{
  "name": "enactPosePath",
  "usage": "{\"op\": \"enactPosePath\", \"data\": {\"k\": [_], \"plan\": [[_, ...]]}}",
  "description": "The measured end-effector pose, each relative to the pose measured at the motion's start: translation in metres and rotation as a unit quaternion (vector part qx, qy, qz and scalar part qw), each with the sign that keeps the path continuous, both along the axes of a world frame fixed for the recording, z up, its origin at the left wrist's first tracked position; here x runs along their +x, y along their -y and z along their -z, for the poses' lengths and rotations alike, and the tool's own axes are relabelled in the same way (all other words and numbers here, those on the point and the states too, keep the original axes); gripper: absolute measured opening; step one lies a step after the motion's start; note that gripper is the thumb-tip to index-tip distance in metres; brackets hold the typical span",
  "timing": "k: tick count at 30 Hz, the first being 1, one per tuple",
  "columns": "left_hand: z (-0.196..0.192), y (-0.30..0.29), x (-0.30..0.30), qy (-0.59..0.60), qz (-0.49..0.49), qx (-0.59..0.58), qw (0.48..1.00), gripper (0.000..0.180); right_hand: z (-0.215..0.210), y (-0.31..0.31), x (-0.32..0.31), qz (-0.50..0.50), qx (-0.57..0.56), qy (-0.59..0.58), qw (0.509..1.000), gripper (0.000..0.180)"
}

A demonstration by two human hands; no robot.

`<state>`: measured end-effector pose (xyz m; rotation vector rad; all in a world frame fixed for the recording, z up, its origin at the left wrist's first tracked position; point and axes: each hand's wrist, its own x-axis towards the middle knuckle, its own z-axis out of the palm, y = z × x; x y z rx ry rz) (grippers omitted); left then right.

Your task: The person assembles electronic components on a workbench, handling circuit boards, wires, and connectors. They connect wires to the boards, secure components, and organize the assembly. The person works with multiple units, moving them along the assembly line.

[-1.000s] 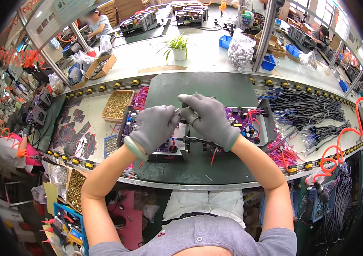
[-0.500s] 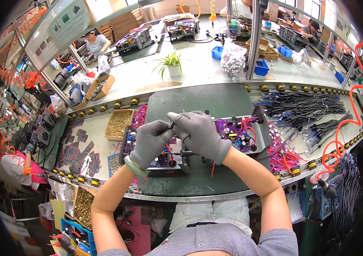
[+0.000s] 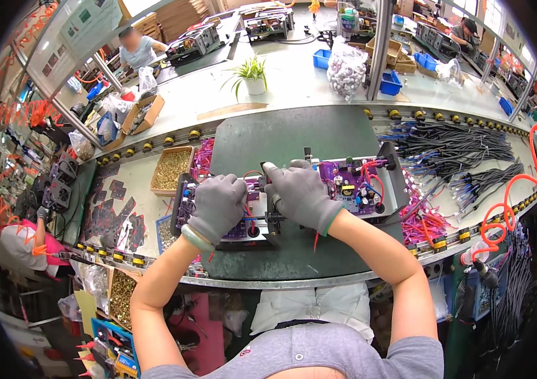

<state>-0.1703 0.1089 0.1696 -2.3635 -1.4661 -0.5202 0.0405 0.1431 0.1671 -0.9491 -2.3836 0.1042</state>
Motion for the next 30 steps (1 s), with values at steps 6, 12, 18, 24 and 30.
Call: {"op": "enactPosePath", "data": {"k": [6, 12, 18, 24, 30], "plan": [[0.004, -0.001, 0.0, 0.029, 0.023, -0.012, 0.999, 0.008, 0.001, 0.0, 0.002, 0.009, -0.067, 0.09, 0.994, 0.037], [0.005, -0.008, 0.001, 0.007, 0.065, -0.006, 0.998, 0.007, 0.008, -0.002, -0.005, 0.036, -0.076, 0.106, 0.991, 0.035], [0.004, -0.011, 0.004, -0.016, 0.05, -0.018, 0.998, 0.008, -0.005, 0.002, -0.013, 0.027, -0.112, 0.133, 0.984, 0.031], [-0.012, -0.014, 0.017, 0.001, 0.043, -0.056, 0.997, 0.006, -0.025, 0.007, 0.018, 0.021, -0.198, 0.133, 0.971, 0.032], [-0.015, 0.006, -0.022, 0.428, -0.039, 0.002, 0.903, 0.021, -0.018, -0.004, 0.167, 0.053, 0.134, -0.219, 0.965, 0.05]]}}
